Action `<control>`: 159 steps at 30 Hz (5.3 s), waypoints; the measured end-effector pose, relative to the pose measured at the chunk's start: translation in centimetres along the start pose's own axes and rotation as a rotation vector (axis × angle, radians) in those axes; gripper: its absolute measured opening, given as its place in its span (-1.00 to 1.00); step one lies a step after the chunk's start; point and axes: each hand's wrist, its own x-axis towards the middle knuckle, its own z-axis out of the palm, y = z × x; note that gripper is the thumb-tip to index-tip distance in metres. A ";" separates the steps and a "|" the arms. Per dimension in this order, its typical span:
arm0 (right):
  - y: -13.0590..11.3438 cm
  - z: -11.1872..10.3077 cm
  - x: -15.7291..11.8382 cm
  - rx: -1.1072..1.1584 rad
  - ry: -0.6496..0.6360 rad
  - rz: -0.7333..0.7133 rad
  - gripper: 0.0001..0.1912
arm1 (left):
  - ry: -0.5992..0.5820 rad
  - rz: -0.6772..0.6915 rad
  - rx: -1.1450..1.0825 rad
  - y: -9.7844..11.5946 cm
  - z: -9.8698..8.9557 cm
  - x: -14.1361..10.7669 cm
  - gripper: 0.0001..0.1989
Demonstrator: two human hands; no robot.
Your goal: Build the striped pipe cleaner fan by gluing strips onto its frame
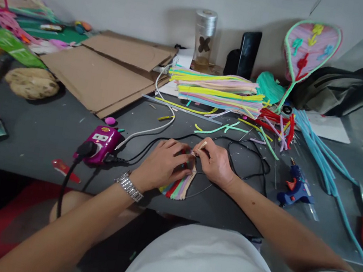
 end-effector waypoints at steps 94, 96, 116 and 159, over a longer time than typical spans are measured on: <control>-5.0 -3.4 -9.3 0.389 0.195 0.390 -0.87 | 0.721 -0.659 -1.508 5.2 -5.5 -0.5 -0.33; -5.1 -3.4 -9.6 0.334 0.187 0.345 -0.89 | 0.759 -0.647 -1.555 5.6 -5.8 -1.0 -0.38; -5.0 -4.1 -9.3 0.464 -0.057 0.538 -0.83 | 0.560 -0.695 -1.485 2.6 -3.9 0.1 -0.49; -1.4 -6.6 -2.8 0.687 0.284 0.728 -0.52 | 0.330 -0.673 -1.352 0.0 -1.0 3.4 -0.64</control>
